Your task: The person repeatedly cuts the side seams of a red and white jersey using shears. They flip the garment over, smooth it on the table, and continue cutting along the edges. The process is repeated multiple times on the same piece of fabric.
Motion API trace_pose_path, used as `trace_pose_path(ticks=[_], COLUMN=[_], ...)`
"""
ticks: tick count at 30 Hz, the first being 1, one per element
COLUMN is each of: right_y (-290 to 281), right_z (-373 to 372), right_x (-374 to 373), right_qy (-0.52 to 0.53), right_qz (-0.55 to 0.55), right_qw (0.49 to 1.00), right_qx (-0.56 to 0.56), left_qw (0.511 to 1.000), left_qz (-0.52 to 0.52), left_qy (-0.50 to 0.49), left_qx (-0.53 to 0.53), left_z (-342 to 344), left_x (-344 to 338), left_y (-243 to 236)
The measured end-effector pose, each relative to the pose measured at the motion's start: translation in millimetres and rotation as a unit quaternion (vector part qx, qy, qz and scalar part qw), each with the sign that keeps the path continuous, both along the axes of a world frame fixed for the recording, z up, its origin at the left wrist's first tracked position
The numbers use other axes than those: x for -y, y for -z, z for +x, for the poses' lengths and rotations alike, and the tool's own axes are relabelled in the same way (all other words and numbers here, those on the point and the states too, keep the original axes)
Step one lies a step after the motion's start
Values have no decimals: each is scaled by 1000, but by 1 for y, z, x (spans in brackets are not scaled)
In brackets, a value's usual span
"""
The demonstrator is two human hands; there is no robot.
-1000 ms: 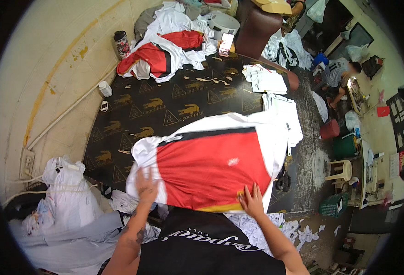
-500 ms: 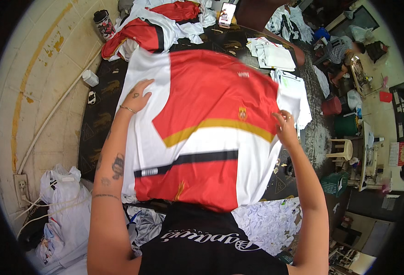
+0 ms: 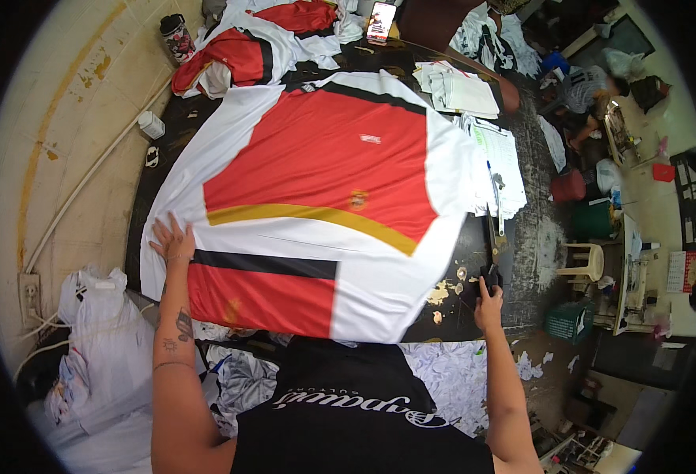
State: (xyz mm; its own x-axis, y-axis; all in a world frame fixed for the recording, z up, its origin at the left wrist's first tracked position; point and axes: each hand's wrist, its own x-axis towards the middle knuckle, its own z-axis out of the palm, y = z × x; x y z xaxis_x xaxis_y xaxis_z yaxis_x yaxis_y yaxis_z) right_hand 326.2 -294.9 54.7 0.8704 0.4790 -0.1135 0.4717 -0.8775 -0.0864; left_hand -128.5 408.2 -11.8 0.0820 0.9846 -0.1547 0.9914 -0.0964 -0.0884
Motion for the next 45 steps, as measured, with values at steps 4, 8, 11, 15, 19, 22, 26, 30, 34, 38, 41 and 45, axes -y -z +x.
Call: trace_pose_path(ticks=[4, 8, 11, 15, 19, 22, 26, 30, 34, 38, 41, 45], right_y=[-2, -6, -7, -6, -18, -37, -51, -40, -23, -22, -26, -31], right_z=[38, 60, 76, 70, 47, 48, 64, 49, 0, -25, -24, -21], right_x=[11, 10, 15, 46, 95, 124, 116, 61, 13, -1, -4, -25], right_qy=[-15, -34, -100, -172, 57, 122, 13, -132, -170, -141, -57, -105], right_qz=[-73, -24, 70, 117, 335, 211, 107, 18, 23, 39, -6, 44], right_qw=[996, 999, 989, 965, 753, 654, 612, 675, 746, 795, 781, 778], right_qx=[-48, 18, -87, -162, -563, -716, -784, -726, -643, -589, -621, -618], left_qw=[909, 735, 749, 782, 784, 790, 816, 842, 842, 832, 835, 824], left_qz=[173, 19, -50, -69, 34, 42, 29, 54, 60, 79, 67, 49], left_qy=[244, 518, 560, 513, 459, 445, 380, 334, 328, 332, 308, 303], left_qx=[290, 437, 351, 349, 417, 419, 435, 421, 424, 438, 452, 476], left_z=[91, 201, 215, 195, 181, 178, 176, 185, 196, 197, 193, 189], left_x=[74, 284, 438, 507, 498, 501, 530, 549, 552, 553, 557, 556], left_y=[-9, -18, -35, -54, -54, -46, -41, -39, -37, -34, -35, -36])
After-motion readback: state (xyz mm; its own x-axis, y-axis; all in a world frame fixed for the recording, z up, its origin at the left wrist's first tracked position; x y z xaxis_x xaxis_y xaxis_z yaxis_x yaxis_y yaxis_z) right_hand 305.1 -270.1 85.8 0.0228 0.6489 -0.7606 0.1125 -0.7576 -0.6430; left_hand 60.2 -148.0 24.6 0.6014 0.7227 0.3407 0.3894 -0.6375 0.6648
